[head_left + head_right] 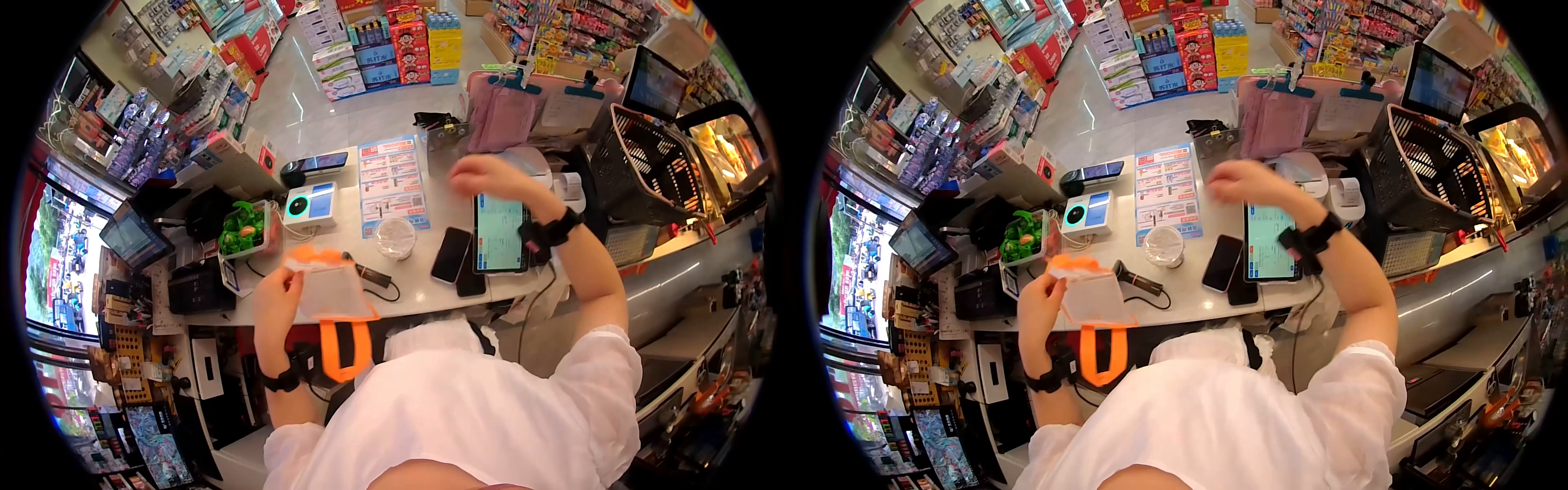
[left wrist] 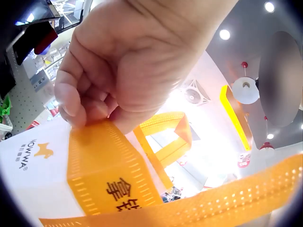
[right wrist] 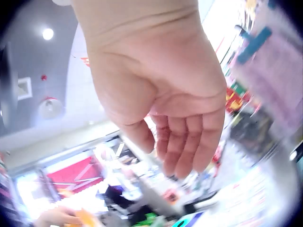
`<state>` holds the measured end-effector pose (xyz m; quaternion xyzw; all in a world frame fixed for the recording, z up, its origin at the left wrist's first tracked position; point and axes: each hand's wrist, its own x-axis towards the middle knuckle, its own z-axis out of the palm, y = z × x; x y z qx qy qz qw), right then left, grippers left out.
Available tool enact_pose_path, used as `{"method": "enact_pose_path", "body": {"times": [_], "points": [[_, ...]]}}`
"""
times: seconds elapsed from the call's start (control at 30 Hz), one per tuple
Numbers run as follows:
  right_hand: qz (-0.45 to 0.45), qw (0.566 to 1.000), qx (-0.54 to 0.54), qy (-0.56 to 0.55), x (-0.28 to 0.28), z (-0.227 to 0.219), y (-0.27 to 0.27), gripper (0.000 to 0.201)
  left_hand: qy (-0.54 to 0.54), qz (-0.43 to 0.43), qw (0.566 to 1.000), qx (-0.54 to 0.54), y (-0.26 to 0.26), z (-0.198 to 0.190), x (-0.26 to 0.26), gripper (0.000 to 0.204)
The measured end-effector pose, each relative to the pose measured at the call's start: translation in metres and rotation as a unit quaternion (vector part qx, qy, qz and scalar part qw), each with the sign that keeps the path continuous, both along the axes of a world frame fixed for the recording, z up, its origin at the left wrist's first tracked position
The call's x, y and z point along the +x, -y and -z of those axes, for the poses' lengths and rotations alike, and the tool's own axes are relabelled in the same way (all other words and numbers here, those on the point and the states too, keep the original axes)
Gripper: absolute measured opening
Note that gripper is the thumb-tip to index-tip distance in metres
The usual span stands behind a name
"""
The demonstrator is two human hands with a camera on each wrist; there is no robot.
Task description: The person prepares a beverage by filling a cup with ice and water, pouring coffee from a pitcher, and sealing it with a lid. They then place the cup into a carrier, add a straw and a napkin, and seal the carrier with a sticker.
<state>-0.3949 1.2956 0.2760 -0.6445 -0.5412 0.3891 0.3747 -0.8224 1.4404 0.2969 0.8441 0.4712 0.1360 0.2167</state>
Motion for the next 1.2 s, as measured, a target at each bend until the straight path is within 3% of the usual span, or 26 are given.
{"method": "enact_pose_path", "body": {"times": [0.03, 0.07, 0.1, 0.13, 0.17, 0.27, 0.4, 0.47, 0.63, 0.67, 0.73, 0.8, 0.83, 0.9, 0.93, 0.97, 1.0, 1.07, 1.13, 1.2], "points": [[0.091, 0.989, 0.036, 0.108, 0.053, 0.030, 0.006, 0.029, 0.002, -0.006, 1.000, -0.003, -0.008, 0.009, -0.009, 0.022], [0.205, 0.962, -0.002, 0.179, 0.091, 0.038, 0.022, 0.030, 0.003, -0.013, 1.000, -0.007, -0.010, 0.015, -0.012, 0.021], [0.283, 0.926, 0.003, 0.250, 0.148, 0.077, 0.035, 0.033, 0.004, -0.020, 0.999, -0.030, -0.005, 0.005, -0.010, 0.019], [0.325, 0.887, -0.111, 0.309, 0.138, 0.040, 0.051, 0.020, 0.002, -0.031, 0.999, -0.038, -0.004, 0.006, -0.011, 0.019], [0.375, 0.831, -0.084, 0.402, 0.193, 0.100, 0.063, 0.019, 0.000, -0.043, 0.998, -0.045, -0.006, 0.008, -0.015, 0.019], [0.319, 0.800, -0.163, 0.482, 0.244, 0.144, 0.091, 0.026, -0.002, -0.081, 0.994, -0.071, -0.004, 0.002, -0.012, 0.016], [0.270, 0.755, -0.242, 0.547, 0.255, 0.170, 0.085, 0.028, -0.021, -0.106, 0.993, -0.042, -0.009, 0.010, -0.011, 0.015], [0.281, 0.736, -0.229, 0.573, 0.269, 0.193, 0.082, 0.029, -0.023, -0.107, 0.993, -0.045, -0.005, 0.004, -0.003, 0.017], [0.227, 0.725, -0.267, 0.592, 0.295, 0.174, 0.074, 0.027, -0.009, -0.080, 0.996, -0.047, -0.004, -0.004, 0.014, 0.019], [0.238, 0.735, -0.231, 0.591, 0.299, 0.166, 0.080, 0.026, -0.010, -0.079, 0.996, -0.041, -0.007, -0.001, 0.011, 0.018], [0.236, 0.756, -0.286, 0.539, 0.293, 0.119, 0.080, 0.030, -0.008, -0.076, 0.997, -0.029, -0.017, 0.013, 0.006, 0.018], [0.242, 0.770, -0.268, 0.527, 0.305, 0.103, 0.081, 0.033, 0.016, -0.058, 0.998, -0.034, -0.022, 0.014, 0.007, 0.023], [0.262, 0.791, -0.237, 0.500, 0.269, 0.064, 0.079, 0.027, 0.021, -0.063, 0.997, -0.037, -0.024, 0.015, 0.008, 0.025], [0.305, 0.830, -0.046, 0.465, 0.207, 0.029, 0.068, 0.021, 0.026, -0.067, 0.997, -0.042, -0.031, 0.016, 0.008, 0.031], [0.298, 0.875, 0.018, 0.380, 0.161, 0.004, 0.057, 0.024, 0.026, -0.066, 0.996, -0.045, -0.034, 0.015, 0.009, 0.033], [0.253, 0.921, 0.102, 0.280, 0.138, 0.011, 0.044, 0.022, 0.017, -0.054, 0.997, -0.052, -0.034, 0.005, 0.013, 0.033], [0.206, 0.952, 0.112, 0.197, 0.099, 0.007, 0.030, 0.021, 0.024, -0.053, 0.997, -0.057, -0.037, 0.005, 0.013, 0.033], [0.129, 0.973, 0.126, 0.146, 0.043, 0.038, -0.003, 0.015, 0.039, -0.046, 0.996, -0.067, -0.045, 0.005, 0.011, 0.034], [0.089, 0.921, 0.124, 0.357, -0.001, 0.088, -0.038, 0.012, 0.059, -0.043, 0.995, -0.072, -0.049, 0.003, 0.010, 0.034], [0.057, 0.873, 0.177, 0.451, -0.025, 0.134, -0.066, 0.012, 0.077, -0.043, 0.992, -0.087, -0.054, 0.004, 0.007, 0.033]]}}
